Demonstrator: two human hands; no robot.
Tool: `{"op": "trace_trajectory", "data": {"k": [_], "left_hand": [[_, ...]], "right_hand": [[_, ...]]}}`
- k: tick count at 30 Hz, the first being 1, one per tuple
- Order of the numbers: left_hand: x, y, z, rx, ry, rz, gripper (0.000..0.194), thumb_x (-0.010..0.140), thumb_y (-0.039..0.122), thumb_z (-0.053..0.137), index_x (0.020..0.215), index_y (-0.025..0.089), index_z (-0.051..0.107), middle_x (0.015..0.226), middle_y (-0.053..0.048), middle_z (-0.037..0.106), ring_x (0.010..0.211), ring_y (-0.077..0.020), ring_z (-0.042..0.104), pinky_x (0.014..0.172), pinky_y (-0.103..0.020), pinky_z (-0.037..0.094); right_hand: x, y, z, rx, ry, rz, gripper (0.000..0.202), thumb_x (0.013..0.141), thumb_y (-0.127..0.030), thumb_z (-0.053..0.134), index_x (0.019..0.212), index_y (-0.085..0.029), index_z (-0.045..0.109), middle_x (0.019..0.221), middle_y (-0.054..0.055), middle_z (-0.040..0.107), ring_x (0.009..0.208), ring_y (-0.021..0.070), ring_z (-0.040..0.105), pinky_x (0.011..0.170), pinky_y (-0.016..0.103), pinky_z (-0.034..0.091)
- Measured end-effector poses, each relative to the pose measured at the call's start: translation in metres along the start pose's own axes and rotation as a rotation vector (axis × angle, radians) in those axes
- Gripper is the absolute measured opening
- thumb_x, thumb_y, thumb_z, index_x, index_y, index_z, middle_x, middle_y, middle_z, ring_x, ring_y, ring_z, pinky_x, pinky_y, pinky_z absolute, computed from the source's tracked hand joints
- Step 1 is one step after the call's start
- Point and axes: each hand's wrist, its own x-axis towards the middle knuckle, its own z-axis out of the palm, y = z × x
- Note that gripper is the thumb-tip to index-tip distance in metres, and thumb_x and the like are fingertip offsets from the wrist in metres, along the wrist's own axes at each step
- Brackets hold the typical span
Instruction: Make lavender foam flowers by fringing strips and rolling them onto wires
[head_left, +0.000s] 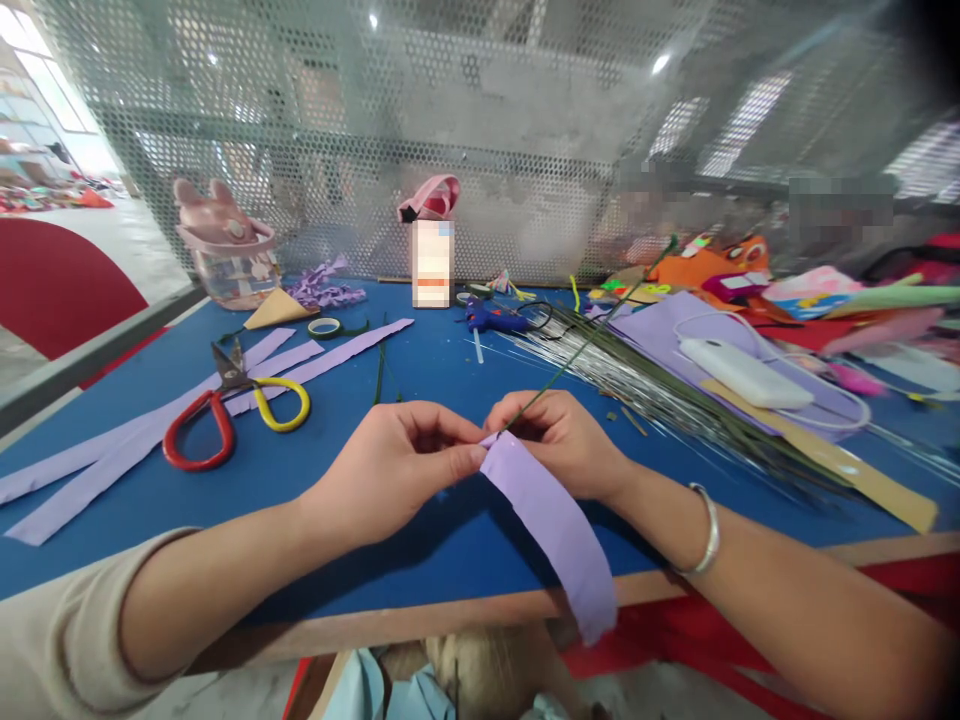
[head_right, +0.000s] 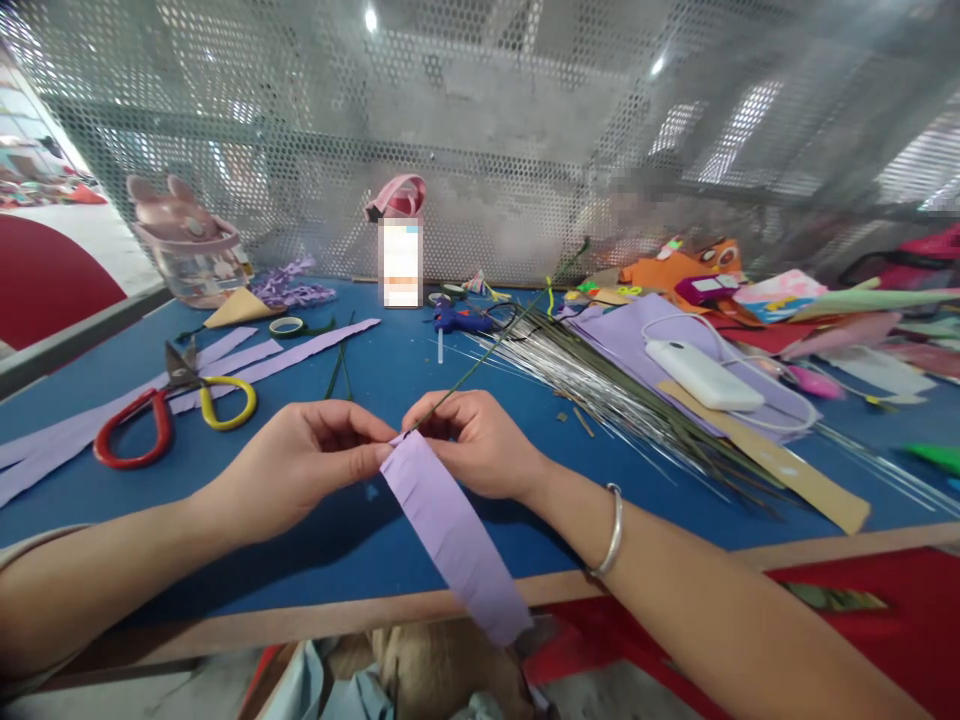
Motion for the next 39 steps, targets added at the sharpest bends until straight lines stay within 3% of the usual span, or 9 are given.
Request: {"op": "trace_trajectory", "data": {"k": [9, 15, 18, 22, 27, 31, 33, 36, 39], "left_hand": [[-0.004, 0.001, 0.000, 0.180, -0.047, 0.130, 0.015, 0.075, 0.031, 0.069, 0.079, 0.017, 0.072, 0.077, -0.005, 0.071, 0.068, -0.0157, 0.062, 0.063, -0.025, 0.049], [0.010, 0.007, -0.029, 0.720, 0.016, 0.630, 0.016, 0.084, 0.023, 0.059, 0.093, 0.022, 0.072, 0.087, -0.005, 0.071, 0.085, -0.0177, 0.063, 0.081, -0.029, 0.048], [0.014, 0.007, -0.040, 0.890, -0.046, 0.789, 0.022, 0.087, 0.023, 0.055, 0.103, 0.024, 0.069, 0.092, -0.006, 0.071, 0.091, -0.0185, 0.061, 0.089, -0.033, 0.046], [0.013, 0.005, -0.042, 0.969, -0.169, 0.888, 0.027, 0.088, 0.021, 0.053, 0.111, 0.028, 0.066, 0.099, -0.005, 0.072, 0.099, -0.0189, 0.060, 0.094, -0.034, 0.043], [0.011, -0.002, -0.039, 1.012, -0.041, 0.940, 0.026, 0.087, 0.019, 0.054, 0.109, 0.028, 0.066, 0.099, -0.005, 0.071, 0.100, -0.0195, 0.060, 0.098, -0.038, 0.041], [0.011, -0.005, -0.030, 0.751, 0.283, 0.870, 0.037, 0.081, 0.023, 0.061, 0.118, 0.024, 0.060, 0.124, -0.009, 0.060, 0.118, -0.0242, 0.050, 0.102, -0.042, 0.038], [0.013, -0.005, -0.024, 0.491, 0.397, 0.670, 0.038, 0.083, 0.027, 0.059, 0.120, 0.021, 0.057, 0.123, -0.010, 0.059, 0.114, -0.0231, 0.053, 0.097, -0.038, 0.043], [0.016, -0.004, -0.018, 0.259, 0.225, 0.286, 0.024, 0.083, 0.034, 0.059, 0.098, 0.017, 0.067, 0.095, -0.007, 0.068, 0.088, -0.0179, 0.061, 0.083, -0.030, 0.048], [0.018, -0.004, -0.013, 0.160, 0.024, 0.111, 0.024, 0.079, 0.038, 0.065, 0.083, 0.015, 0.070, 0.080, -0.005, 0.068, 0.077, -0.0168, 0.061, 0.075, -0.029, 0.049]], "right_hand": [[0.000, 0.002, 0.004, 0.123, -0.070, 0.020, 0.032, 0.072, -0.040, 0.074, 0.075, -0.016, 0.052, 0.063, -0.004, 0.052, 0.051, 0.0051, 0.045, 0.045, 0.016, 0.036], [0.010, 0.003, -0.019, 0.175, -0.111, 0.076, 0.033, 0.072, -0.027, 0.075, 0.093, -0.019, 0.050, 0.078, -0.002, 0.061, 0.062, 0.0077, 0.058, 0.055, 0.019, 0.047], [0.013, 0.003, -0.030, 0.290, -0.054, 0.112, 0.029, 0.081, -0.042, 0.064, 0.091, -0.018, 0.053, 0.079, 0.002, 0.066, 0.062, 0.0115, 0.063, 0.052, 0.021, 0.050], [0.011, 0.002, -0.024, 0.257, -0.317, 0.276, 0.034, 0.081, -0.046, 0.062, 0.086, -0.013, 0.059, 0.066, 0.003, 0.066, 0.047, 0.0092, 0.059, 0.043, 0.019, 0.046], [0.008, 0.001, -0.012, 0.232, -0.351, 0.309, 0.026, 0.077, -0.036, 0.069, 0.086, -0.013, 0.060, 0.059, -0.002, 0.064, 0.042, 0.0056, 0.054, 0.041, 0.016, 0.042], [0.009, 0.000, -0.010, 0.256, -0.263, 0.255, 0.026, 0.077, -0.035, 0.069, 0.086, -0.013, 0.061, 0.059, -0.002, 0.064, 0.042, 0.0057, 0.053, 0.042, 0.017, 0.042], [0.009, 0.001, -0.009, 0.262, -0.222, 0.207, 0.026, 0.076, -0.036, 0.069, 0.085, -0.012, 0.062, 0.060, -0.002, 0.064, 0.043, 0.0053, 0.053, 0.044, 0.018, 0.042], [0.009, 0.003, -0.006, 0.276, -0.176, 0.151, 0.027, 0.075, -0.036, 0.070, 0.086, -0.012, 0.062, 0.060, -0.002, 0.064, 0.046, 0.0060, 0.054, 0.046, 0.019, 0.043], [0.009, 0.003, -0.003, 0.284, -0.130, 0.123, 0.028, 0.075, -0.037, 0.071, 0.085, -0.013, 0.062, 0.061, -0.002, 0.063, 0.049, 0.0064, 0.055, 0.048, 0.019, 0.043]]}}
